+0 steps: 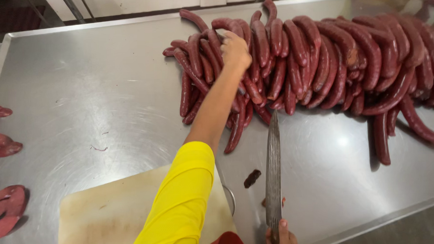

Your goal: The person slices sausages one by one on a cutting board using a knife, moving the sliced pieces into a pile to the side after finishing each one.

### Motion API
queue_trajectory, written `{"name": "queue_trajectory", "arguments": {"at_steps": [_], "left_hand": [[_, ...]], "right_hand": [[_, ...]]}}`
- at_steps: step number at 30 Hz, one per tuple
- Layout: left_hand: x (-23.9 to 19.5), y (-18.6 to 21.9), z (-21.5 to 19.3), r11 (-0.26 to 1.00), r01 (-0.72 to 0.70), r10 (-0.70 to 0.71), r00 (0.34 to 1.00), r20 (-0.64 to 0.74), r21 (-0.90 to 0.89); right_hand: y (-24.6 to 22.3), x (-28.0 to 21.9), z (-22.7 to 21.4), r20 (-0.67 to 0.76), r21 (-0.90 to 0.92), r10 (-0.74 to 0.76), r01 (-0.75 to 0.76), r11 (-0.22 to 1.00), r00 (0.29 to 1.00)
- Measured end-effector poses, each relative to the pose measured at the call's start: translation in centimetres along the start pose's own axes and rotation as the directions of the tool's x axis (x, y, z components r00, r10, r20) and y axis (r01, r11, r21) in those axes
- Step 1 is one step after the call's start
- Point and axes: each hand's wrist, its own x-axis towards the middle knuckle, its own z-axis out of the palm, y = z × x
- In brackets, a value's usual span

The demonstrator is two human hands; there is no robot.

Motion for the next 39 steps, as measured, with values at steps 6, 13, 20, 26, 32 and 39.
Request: {"name": "queue_trajectory", "arguments": {"at_steps": [6, 13, 20, 26, 32, 39], "left_hand": [[-5.9, -8.0, -12.7, 0.543, 0.263, -0.136, 0.965, 0.225, -0.797], [-29.6, -17.7, -27.3, 0.314, 0.280, 0.016, 0.954, 0.300, -0.907], [-48.3, -24.1, -30.7, 0.628, 0.330, 0.177, 0.821, 0.543, -0.704], [-50.6, -32.1, -34.8, 0.988, 0.057, 0.064, 0.692, 0.719, -0.143], [-52.6, -26.4, -30.0, 0.932, -0.358, 0.330, 0.773, 0.542, -0.057], [-53.3, -22.7, -27.3, 0.938, -0.304, 0.331, 0.927, 0.177, -0.165]], "right_hand": [[-0.4, -4.1, -1.3, 0.298, -0.104, 0.041, -0.010, 0.995, 0.954], [-2.5, -11.7, -0.8, 0.431, 0.128, -0.249, 0.215, 0.968, 0.867], [-1.8, -14.8, 2.5, 0.637, 0.134, -0.242, 0.204, 0.970, 0.732], [-2.6, -18.6, 4.3, 0.664, -0.028, -0.197, 0.287, 0.958, 0.722], [-3.9, -19.0, 3.7, 0.604, -0.255, -0.164, 0.384, 0.887, 0.780], [-6.0, -17.7, 1.6, 0.603, -0.557, -0.072, 0.484, 0.675, 0.794]]}}
